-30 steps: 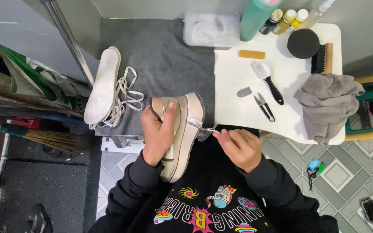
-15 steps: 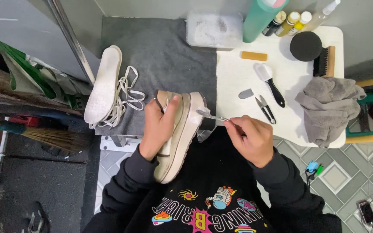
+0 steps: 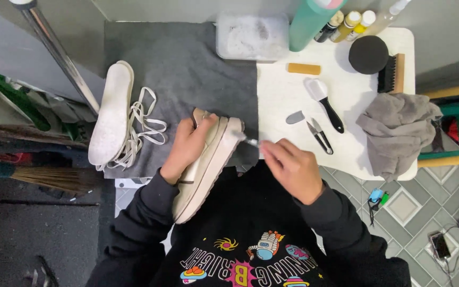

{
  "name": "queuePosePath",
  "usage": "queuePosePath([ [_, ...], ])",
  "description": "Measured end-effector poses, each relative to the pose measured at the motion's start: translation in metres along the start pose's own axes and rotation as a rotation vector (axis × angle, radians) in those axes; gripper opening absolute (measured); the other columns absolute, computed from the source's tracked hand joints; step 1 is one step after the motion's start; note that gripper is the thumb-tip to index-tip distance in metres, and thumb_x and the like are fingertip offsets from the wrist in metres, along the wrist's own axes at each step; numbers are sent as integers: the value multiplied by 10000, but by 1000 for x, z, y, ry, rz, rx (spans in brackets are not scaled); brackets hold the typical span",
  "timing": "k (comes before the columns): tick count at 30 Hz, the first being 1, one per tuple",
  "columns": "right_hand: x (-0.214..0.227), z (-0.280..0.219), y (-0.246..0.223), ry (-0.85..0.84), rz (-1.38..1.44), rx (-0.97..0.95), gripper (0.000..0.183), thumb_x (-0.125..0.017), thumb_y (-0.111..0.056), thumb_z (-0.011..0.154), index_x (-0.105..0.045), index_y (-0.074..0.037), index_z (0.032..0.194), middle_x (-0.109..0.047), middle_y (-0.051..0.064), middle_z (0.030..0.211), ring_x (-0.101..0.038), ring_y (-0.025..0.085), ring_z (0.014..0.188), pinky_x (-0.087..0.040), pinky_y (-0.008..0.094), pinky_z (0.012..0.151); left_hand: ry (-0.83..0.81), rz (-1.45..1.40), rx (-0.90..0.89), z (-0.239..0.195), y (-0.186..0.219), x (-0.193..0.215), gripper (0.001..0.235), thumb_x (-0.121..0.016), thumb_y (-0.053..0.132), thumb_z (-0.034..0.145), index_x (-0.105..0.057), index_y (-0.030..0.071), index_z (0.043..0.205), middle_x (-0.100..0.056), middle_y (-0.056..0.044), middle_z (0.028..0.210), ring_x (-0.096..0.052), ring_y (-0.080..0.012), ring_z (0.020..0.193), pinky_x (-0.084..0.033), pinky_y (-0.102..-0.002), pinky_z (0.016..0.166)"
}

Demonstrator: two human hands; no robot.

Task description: The person holds a white sneaker and uses a small metal tool to scrape and clean the rubber sole and sidewall. The person repeatedly dips the tool into a container of white paste and continues scraping the shoe's surface.

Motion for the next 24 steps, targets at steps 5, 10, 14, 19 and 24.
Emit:
queuePosePath([
  [5, -6, 8, -2, -98, 72, 1, 108, -725, -122, 934, -694, -141, 833, -588, 22, 571, -637, 245, 511, -522, 302, 492, 22, 49, 60, 0, -5, 3, 456, -672, 422, 935, -592, 124, 599, -496, -11, 546, -502, -168, 571, -433, -313, 580],
  [10, -1, 18, 3, -97, 53, -25, 129, -730, -157, 942, -692, -166, 819, -586, -2, 580, -646, 204, 522, -526, 285, 488, 30, 95, 82, 4, -7, 2, 449, -682, 413, 921, -581, 121, 595, -496, -20, 553, -505, -180, 586, -434, -329, 589],
  [14, 1, 25, 13, -142, 106, -74, 130, -738, -149, 931, -682, -140, 814, -550, 3, 530, -617, 208, 475, -519, 284, 475, 28, 91, 63, 4, -4, 0, 454, -661, 394, 951, -594, 102, 611, -509, -40, 549, -502, -170, 604, -445, -323, 591],
  [19, -2, 33, 12, -256, 249, -100, 136, -722, -115, 913, -668, -88, 790, -504, 21, 449, -573, 220, 421, -520, 287, 473, 21, 89, 80, 3, -3, 1, 458, -657, 403, 951, -590, 105, 610, -500, -31, 552, -487, -176, 600, -445, -337, 589],
  [24, -1, 41, 5, -343, 267, -87, 198, -718, -148, 911, -625, -115, 739, -504, 53, 459, -606, 290, 461, -514, 362, 481, 32, 112, 65, -5, 9, -2, 465, -641, 380, 963, -595, 82, 609, -492, -49, 526, -494, -170, 585, -438, -321, 575],
])
Point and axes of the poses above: each hand's wrist, its own z-axis towards the middle knuckle, its own x-axis out of the back of the hand, y = z × x, the point moved 7 cm from there along z, towards the middle knuckle
